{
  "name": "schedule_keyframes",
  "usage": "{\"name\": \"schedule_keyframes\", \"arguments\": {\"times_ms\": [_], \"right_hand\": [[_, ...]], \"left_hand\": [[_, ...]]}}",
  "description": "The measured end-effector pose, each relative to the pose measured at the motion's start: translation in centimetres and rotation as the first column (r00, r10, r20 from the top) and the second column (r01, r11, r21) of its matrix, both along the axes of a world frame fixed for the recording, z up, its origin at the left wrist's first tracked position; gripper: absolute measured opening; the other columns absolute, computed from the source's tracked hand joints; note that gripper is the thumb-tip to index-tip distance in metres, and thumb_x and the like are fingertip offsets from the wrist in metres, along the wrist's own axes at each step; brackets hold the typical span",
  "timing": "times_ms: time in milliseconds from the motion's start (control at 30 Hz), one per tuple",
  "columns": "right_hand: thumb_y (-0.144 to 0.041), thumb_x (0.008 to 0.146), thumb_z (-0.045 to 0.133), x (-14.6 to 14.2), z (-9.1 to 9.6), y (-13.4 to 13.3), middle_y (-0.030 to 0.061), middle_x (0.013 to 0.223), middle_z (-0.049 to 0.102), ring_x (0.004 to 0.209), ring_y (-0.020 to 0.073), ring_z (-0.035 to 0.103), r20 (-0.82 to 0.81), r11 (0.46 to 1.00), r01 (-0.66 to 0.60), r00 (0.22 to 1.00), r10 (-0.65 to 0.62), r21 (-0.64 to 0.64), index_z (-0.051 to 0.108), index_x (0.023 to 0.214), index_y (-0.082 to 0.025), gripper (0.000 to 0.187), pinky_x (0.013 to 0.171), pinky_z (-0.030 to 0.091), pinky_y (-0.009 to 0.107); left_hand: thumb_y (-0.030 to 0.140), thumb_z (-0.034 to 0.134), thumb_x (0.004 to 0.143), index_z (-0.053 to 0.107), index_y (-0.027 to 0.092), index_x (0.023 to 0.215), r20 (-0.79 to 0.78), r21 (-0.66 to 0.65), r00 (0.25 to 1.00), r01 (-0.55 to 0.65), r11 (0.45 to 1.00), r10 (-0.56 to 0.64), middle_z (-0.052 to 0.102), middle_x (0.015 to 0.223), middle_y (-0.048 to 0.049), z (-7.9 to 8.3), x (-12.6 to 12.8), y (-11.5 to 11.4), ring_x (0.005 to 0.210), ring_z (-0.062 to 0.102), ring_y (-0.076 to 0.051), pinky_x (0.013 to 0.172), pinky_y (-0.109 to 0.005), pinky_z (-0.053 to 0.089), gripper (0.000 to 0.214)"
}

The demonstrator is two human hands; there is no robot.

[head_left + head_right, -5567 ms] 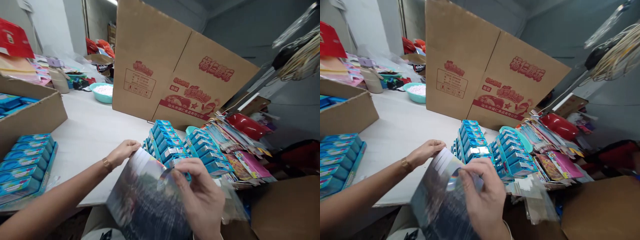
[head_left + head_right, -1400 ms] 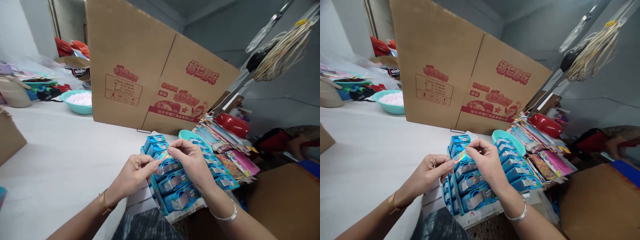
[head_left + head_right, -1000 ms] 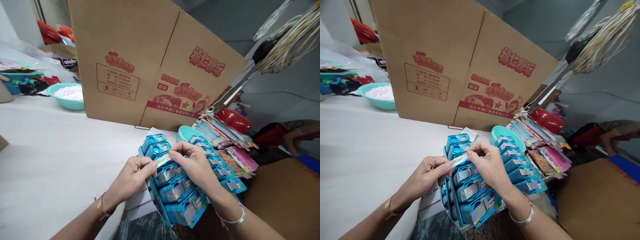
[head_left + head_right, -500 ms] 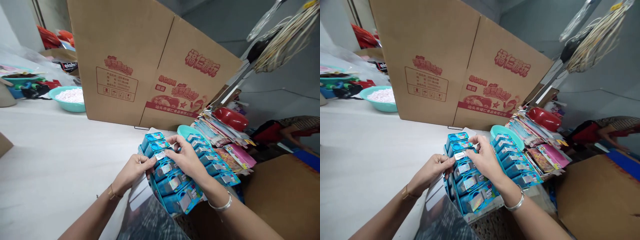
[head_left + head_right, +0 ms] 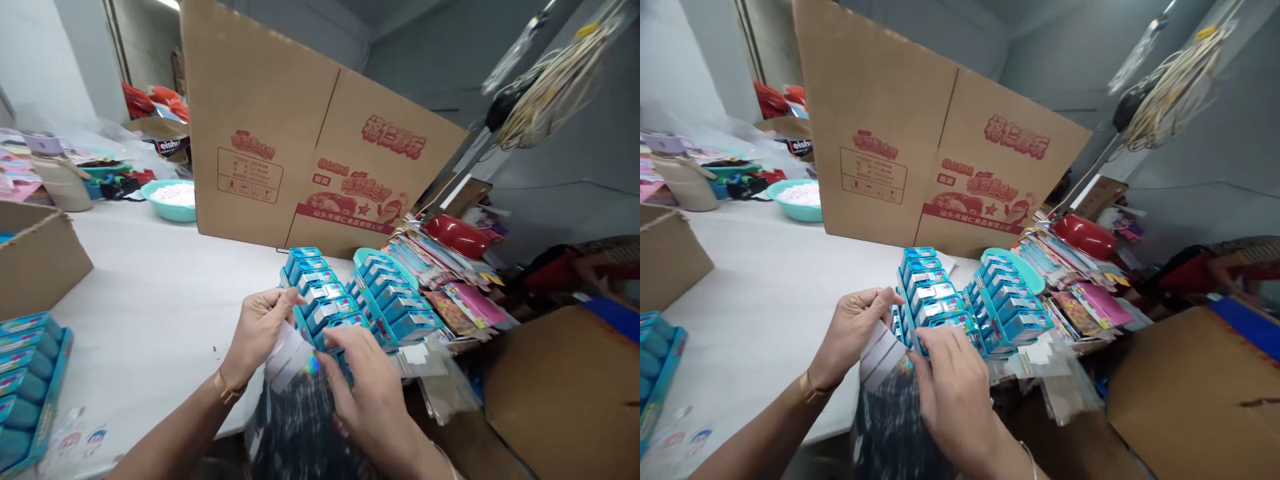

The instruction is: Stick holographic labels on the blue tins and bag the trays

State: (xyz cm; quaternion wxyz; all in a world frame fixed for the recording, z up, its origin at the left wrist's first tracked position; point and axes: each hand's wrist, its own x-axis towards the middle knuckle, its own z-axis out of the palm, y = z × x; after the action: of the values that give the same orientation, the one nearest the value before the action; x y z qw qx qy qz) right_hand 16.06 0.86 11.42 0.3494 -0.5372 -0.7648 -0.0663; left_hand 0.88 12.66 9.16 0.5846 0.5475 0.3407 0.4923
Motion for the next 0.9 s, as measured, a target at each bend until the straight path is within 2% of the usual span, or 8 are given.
{"name": "schedule_keyframes", "arguments": {"times_ms": [100, 233, 333, 467, 600, 700, 833, 900], "right_hand": [[-0.009, 0.093, 0.059, -0.4, -1.5, -0.9, 0.0078, 0.088, 0.067, 0.08, 0.0205, 0.063, 0.022, 0.988, 0.032, 0.999, -0.036, 0.153, 0.063, 0.112, -0.017, 0.021, 0.069, 0.054, 0.034], [0.0, 0.087, 0.062, 0.0, -2.1, -1.4, 0.0111, 0.096, 0.069, 0.084, 0.0208, 0.064, 0.124, 0.946, -0.004, 0.991, -0.039, 0.324, 0.063, 0.126, -0.015, 0.042, 0.07, 0.055, 0.033], [0.003, 0.085, 0.062, 0.4, -2.1, -1.8, 0.013, 0.103, 0.07, 0.092, 0.0226, 0.065, 0.183, 0.923, -0.047, 0.983, -0.026, 0.383, 0.061, 0.132, -0.014, 0.05, 0.076, 0.056, 0.035], [0.001, 0.084, 0.059, 0.6, -1.7, -2.0, 0.0128, 0.102, 0.07, 0.093, 0.023, 0.067, 0.202, 0.911, -0.063, 0.979, -0.022, 0.406, 0.065, 0.126, -0.018, 0.046, 0.076, 0.058, 0.035], [-0.001, 0.085, 0.059, -0.1, -1.1, -2.0, 0.0107, 0.101, 0.071, 0.091, 0.0229, 0.067, 0.149, 0.925, -0.013, 0.988, -0.047, 0.381, 0.066, 0.115, -0.022, 0.037, 0.077, 0.057, 0.036], [-0.005, 0.089, 0.057, -0.9, -0.3, -2.2, 0.0076, 0.097, 0.07, 0.09, 0.0222, 0.064, 0.027, 0.95, 0.014, 0.999, -0.023, 0.311, 0.064, 0.1, -0.022, 0.021, 0.079, 0.053, 0.038], [-0.019, 0.098, 0.049, -1.1, 2.2, -1.6, 0.001, 0.08, 0.06, 0.074, 0.0156, 0.057, -0.357, 0.998, -0.056, 0.932, 0.062, 0.028, 0.056, 0.085, -0.022, 0.015, 0.067, 0.048, 0.028], [-0.029, 0.099, 0.051, -0.5, 3.7, -0.2, -0.0001, 0.077, 0.058, 0.071, 0.0148, 0.055, -0.512, 0.99, -0.101, 0.859, 0.034, -0.103, 0.056, 0.083, -0.022, 0.018, 0.065, 0.046, 0.027]], "left_hand": [[0.054, 0.065, 0.088, 0.074, 0.014, 0.086, 0.082, -0.015, 0.996, -0.027, 1.0, 0.028, 0.045, 0.049, 0.0067, 0.2, 0.8, -1.2, 0.042, 0.034, -0.005, 0.04, -0.017, 0.025, 0.042], [0.056, 0.068, 0.085, 0.073, 0.013, 0.093, 0.183, -0.076, 0.982, -0.034, 0.997, 0.047, 0.041, 0.05, 0.0083, 0.2, 1.2, -2.0, 0.041, 0.028, -0.004, 0.038, -0.017, 0.022, 0.044], [0.058, 0.069, 0.083, 0.073, 0.012, 0.095, 0.229, -0.11, 0.972, -0.022, 0.994, 0.047, 0.039, 0.05, 0.009, 0.3, 1.2, -2.3, 0.041, 0.025, -0.004, 0.037, -0.017, 0.02, 0.048], [0.06, 0.071, 0.08, 0.072, 0.012, 0.097, 0.264, -0.132, 0.964, 0.013, 0.991, 0.023, 0.037, 0.05, 0.0098, 0.5, 1.3, -2.4, 0.042, 0.024, -0.004, 0.038, -0.017, 0.019, 0.051], [0.057, 0.071, 0.081, 0.072, 0.013, 0.098, 0.271, -0.124, 0.963, 0.022, 0.992, 0.013, 0.036, 0.05, 0.0103, 0.7, 1.5, -2.5, 0.043, 0.023, -0.005, 0.039, -0.019, 0.018, 0.048], [0.052, 0.067, 0.086, 0.074, 0.013, 0.096, 0.137, -0.001, 0.988, -0.076, 0.997, 0.075, 0.04, 0.052, 0.0081, 0.5, 1.1, -1.8, 0.045, 0.03, -0.007, 0.042, -0.02, 0.022, 0.041], [0.041, 0.064, 0.089, 0.075, 0.015, 0.088, -0.111, 0.268, 0.961, -0.217, 0.939, 0.254, 0.054, 0.059, 0.0031, -0.4, -0.6, 0.9, 0.057, 0.047, -0.011, 0.054, -0.02, 0.036, 0.029], [0.043, 0.063, 0.09, 0.074, 0.015, 0.084, -0.171, 0.298, 0.955, -0.186, 0.936, 0.243, 0.054, 0.059, 0.0029, -0.9, -1.8, 2.0, 0.057, 0.046, -0.011, 0.055, -0.021, 0.036, 0.031]]}}
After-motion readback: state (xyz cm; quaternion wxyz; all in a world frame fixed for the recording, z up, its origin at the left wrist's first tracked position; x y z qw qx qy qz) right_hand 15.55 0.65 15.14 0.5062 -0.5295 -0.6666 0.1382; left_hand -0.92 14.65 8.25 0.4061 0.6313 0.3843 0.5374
